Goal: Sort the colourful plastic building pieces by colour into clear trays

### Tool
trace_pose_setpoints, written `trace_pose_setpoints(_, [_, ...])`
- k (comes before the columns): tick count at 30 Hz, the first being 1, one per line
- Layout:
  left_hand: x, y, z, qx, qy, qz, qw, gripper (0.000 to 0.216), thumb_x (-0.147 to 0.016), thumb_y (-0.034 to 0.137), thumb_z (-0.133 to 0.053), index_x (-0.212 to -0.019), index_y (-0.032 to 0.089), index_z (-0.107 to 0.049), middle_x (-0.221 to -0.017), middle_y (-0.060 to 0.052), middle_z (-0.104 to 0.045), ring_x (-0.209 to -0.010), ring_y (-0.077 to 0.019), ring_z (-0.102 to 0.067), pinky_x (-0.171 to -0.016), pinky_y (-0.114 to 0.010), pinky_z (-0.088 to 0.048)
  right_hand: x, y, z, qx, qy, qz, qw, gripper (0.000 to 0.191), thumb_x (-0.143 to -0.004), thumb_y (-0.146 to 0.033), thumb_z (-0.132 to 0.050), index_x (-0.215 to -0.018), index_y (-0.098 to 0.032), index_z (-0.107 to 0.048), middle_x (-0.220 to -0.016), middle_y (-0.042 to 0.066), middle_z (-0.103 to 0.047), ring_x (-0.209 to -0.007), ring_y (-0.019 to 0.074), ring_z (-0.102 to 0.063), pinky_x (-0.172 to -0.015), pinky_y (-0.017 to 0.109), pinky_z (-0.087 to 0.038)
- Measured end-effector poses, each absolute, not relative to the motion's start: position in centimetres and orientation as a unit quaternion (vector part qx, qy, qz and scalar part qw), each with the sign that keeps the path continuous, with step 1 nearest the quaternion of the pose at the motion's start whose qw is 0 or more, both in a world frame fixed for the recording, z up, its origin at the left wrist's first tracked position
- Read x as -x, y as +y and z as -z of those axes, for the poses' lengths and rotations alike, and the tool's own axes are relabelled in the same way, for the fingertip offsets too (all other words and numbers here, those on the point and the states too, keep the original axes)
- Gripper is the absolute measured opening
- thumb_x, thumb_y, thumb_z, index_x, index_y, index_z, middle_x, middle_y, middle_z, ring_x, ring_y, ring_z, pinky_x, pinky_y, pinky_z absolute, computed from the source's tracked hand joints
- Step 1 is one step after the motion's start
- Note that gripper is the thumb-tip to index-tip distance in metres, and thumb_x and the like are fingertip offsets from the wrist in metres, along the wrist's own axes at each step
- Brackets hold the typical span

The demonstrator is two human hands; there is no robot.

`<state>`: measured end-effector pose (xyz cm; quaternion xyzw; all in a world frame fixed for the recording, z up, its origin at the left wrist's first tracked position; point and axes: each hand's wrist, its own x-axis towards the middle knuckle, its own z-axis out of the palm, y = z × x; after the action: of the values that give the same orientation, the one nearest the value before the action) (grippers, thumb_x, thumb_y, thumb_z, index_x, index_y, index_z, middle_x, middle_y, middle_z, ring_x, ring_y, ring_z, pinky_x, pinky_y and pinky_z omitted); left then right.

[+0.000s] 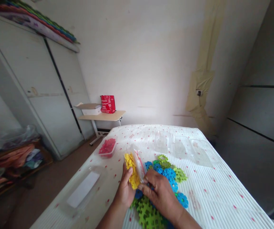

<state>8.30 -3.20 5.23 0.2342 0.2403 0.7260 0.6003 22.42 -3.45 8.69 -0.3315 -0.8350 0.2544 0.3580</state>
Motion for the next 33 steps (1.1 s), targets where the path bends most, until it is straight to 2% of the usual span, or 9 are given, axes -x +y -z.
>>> trace_pose_setpoints(3, [-8.5,-3.3,-5.3,-0.251,0.255,-0.706,0.611,0.055,-0.073,0.028,-0.066,-0.124,0.033,-0.045,-0.124,0.0,-0.057,-0.11,-0.0188,-0.055,-0.09,-0.028,-0.043,-23.0,-3.4,-8.8,0.297,-0.84,-0.283,0.354,0.028,-0.086,-0.039,-0.05,-0.067,-0.019,-0.046,-0.068,-0.003,-0.045,-0.064,0.0103,-0.045,-0.058,0.021,-0.036])
trace_pose_setpoints(10, [-8.8,-3.3,-4.8,-0.246,0.249,-0.686,0.637,0.055,-0.072,0.026,-0.067,-0.123,0.03,-0.048,-0.11,-0.001,-0.064,-0.097,-0.0193,-0.061,-0.081,-0.028,-0.048,-23.4,-3.3,-8.0,0.264,-0.836,-0.32,0.359,0.036,-0.087,-0.042,-0.046,-0.06,-0.019,-0.042,-0.065,-0.003,-0.041,-0.064,0.0096,-0.043,-0.059,0.021,-0.036])
trace_pose_setpoints(15, [-8.7,-3.0,-4.3,-0.235,0.256,-0.672,0.653,0.048,-0.075,0.025,-0.064,-0.121,0.027,-0.05,-0.102,-0.001,-0.067,-0.092,-0.0189,-0.063,-0.081,-0.031,-0.049,-23.2,-3.4,-7.7,0.259,-0.844,-0.264,0.389,0.035,-0.09,-0.039,-0.041,-0.062,-0.018,-0.045,-0.064,-0.002,-0.043,-0.063,0.01,-0.046,-0.059,0.022,-0.037])
trace_pose_setpoints(21, [-7.9,-2.7,-3.9,-0.149,0.261,-0.689,0.66,0.049,-0.072,0.026,-0.065,-0.12,0.023,-0.053,-0.11,-0.005,-0.065,-0.1,-0.0236,-0.061,-0.085,-0.036,-0.047,-25.3,-2.3,-7.7,0.432,-0.734,-0.146,0.504,0.034,-0.091,-0.038,-0.038,-0.062,-0.02,-0.045,-0.055,-0.003,-0.045,-0.051,0.0106,-0.045,-0.049,0.021,-0.038])
trace_pose_setpoints(26, [-8.1,-2.8,-4.0,-0.138,0.256,-0.679,0.674,0.05,-0.074,0.032,-0.063,-0.122,0.021,-0.052,-0.111,-0.006,-0.065,-0.101,-0.0247,-0.061,-0.088,-0.038,-0.046,-25.9,-2.0,-7.4,0.392,-0.768,-0.108,0.495,0.027,-0.089,-0.034,-0.041,-0.069,-0.02,-0.052,-0.062,0.0,-0.056,-0.055,0.0121,-0.053,-0.053,0.022,-0.043])
trace_pose_setpoints(33, [-8.4,-2.4,-4.7,-0.195,0.262,-0.665,0.672,0.055,-0.076,0.031,-0.061,-0.129,0.025,-0.046,-0.12,-0.005,-0.061,-0.108,-0.0244,-0.057,-0.094,-0.038,-0.043,-28.9,-2.0,-8.3,0.501,-0.659,-0.126,0.547,0.031,-0.084,-0.043,-0.046,-0.067,-0.019,-0.056,-0.054,-0.002,-0.054,-0.05,0.0123,-0.051,-0.048,0.022,-0.041])
